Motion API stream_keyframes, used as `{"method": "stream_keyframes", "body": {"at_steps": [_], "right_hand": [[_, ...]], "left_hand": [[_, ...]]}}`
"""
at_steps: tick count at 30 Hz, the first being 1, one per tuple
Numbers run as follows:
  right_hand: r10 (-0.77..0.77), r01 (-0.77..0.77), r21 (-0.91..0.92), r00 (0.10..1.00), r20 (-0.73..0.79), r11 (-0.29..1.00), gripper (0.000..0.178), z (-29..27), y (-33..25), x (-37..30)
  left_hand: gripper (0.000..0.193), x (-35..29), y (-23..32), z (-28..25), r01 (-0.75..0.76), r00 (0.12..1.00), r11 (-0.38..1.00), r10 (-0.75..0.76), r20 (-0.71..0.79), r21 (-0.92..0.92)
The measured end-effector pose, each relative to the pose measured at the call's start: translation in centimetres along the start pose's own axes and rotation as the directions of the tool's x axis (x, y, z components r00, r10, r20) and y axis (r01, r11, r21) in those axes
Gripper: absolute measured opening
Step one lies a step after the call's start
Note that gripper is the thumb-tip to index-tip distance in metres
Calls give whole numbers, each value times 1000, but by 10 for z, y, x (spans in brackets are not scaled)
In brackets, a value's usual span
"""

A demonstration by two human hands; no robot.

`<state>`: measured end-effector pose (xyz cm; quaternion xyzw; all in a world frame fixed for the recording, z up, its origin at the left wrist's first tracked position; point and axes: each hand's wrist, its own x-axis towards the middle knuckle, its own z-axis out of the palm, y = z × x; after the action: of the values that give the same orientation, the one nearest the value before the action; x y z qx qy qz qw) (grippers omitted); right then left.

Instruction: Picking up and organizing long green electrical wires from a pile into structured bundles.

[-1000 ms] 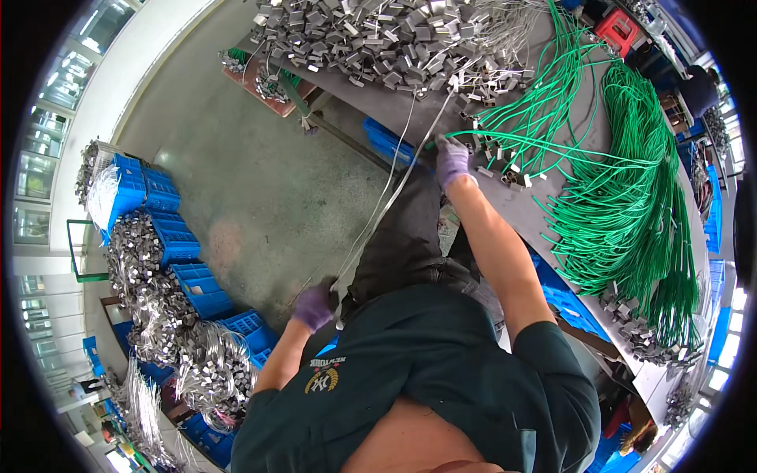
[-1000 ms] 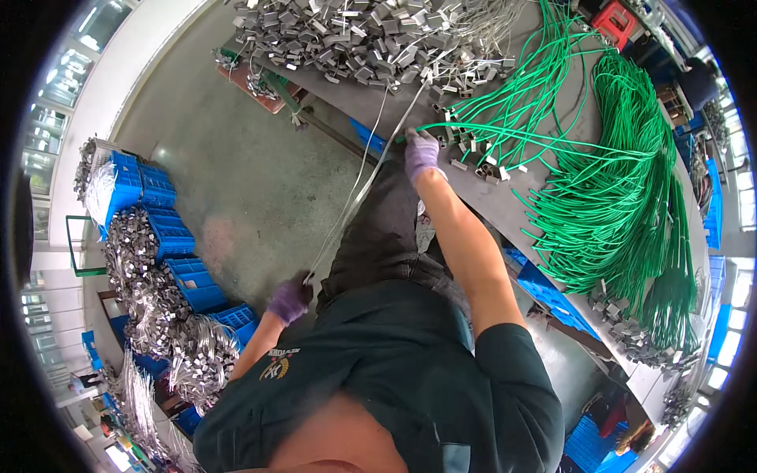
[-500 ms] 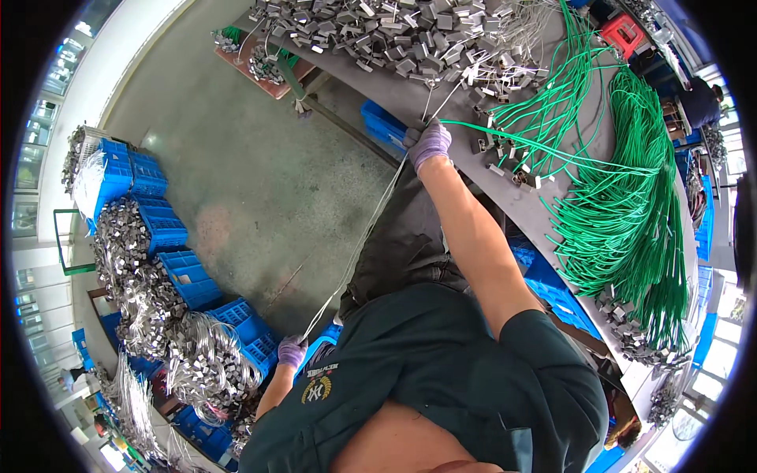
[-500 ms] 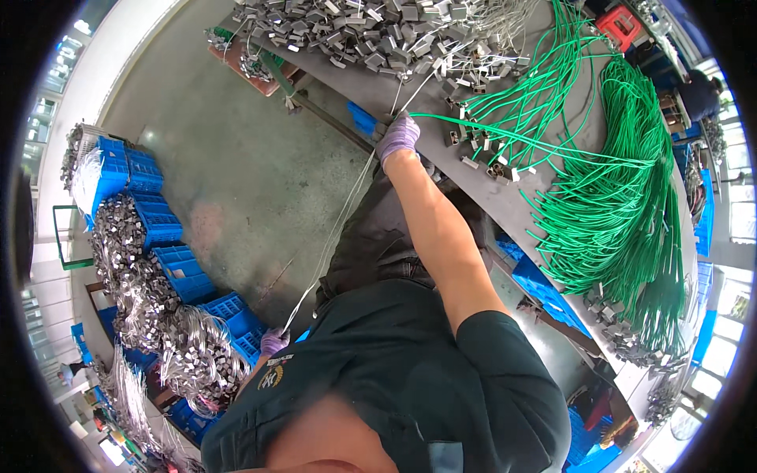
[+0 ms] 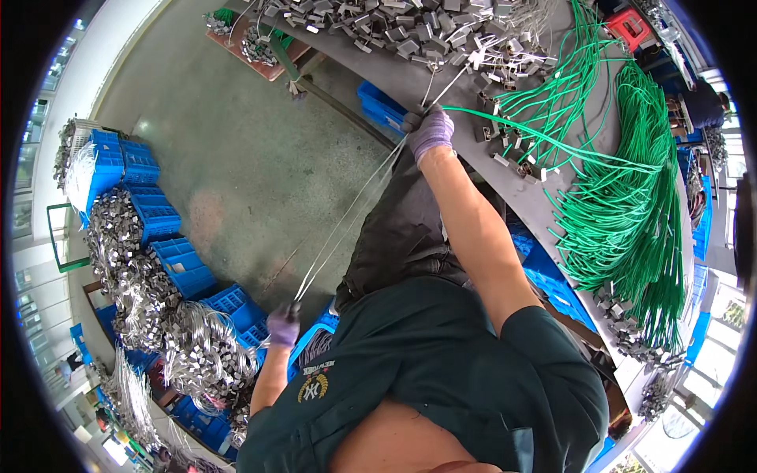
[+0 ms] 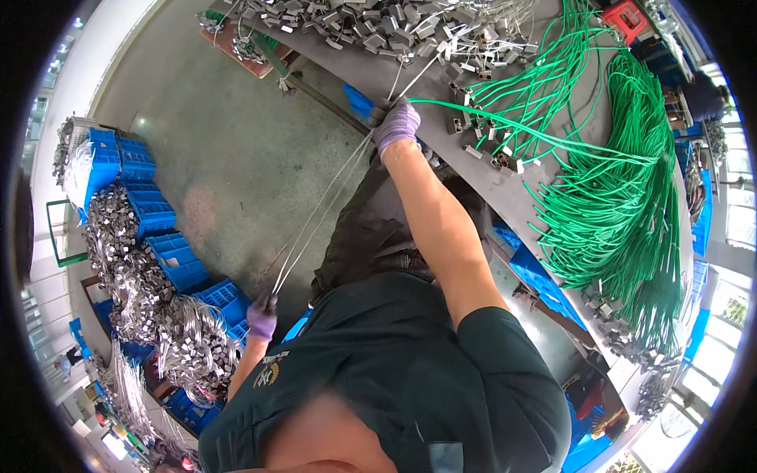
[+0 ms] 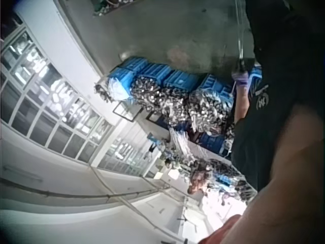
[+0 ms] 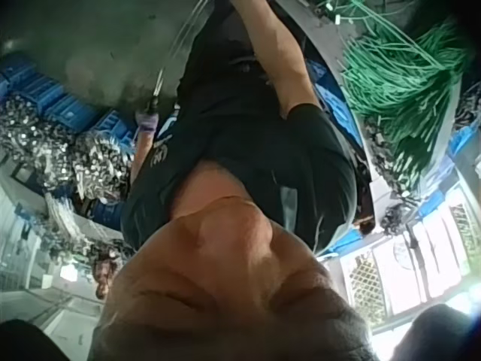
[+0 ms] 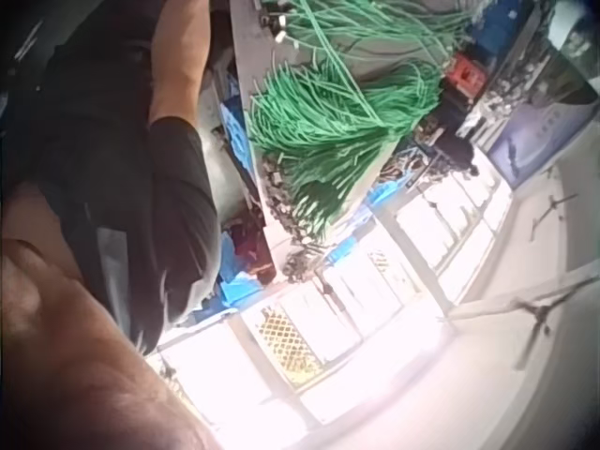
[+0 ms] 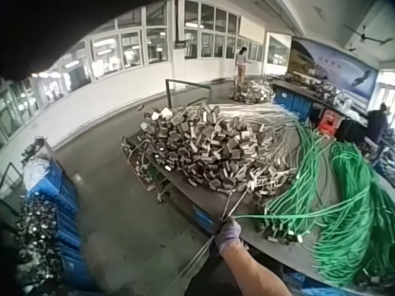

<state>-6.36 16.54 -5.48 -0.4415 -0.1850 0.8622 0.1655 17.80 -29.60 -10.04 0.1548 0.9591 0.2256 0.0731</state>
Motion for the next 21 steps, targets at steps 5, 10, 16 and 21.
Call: {"method": "stream_keyframes", "body": {"at_steps": [5, 10, 16, 21], "right_hand": [[5, -3, -23, 997, 71, 1000, 14, 11, 8, -7], [53, -63, 48, 981, 189, 997, 10, 10, -7, -41], [27, -62, 114, 958, 284, 992, 11, -2, -18, -60], [41, -88, 173, 965, 260, 981, 11, -9, -28, -80]], "left_hand": [[27, -136, -149, -4, 276, 945, 910, -316, 88, 309], [36, -93, -141, -8, 236, 912, 967, -253, 322, 92], [29, 52, -6, -4, -76, 968, 879, 178, 176, -470], [24, 125, 137, -68, 265, 940, 575, 25, 341, -774]]}}
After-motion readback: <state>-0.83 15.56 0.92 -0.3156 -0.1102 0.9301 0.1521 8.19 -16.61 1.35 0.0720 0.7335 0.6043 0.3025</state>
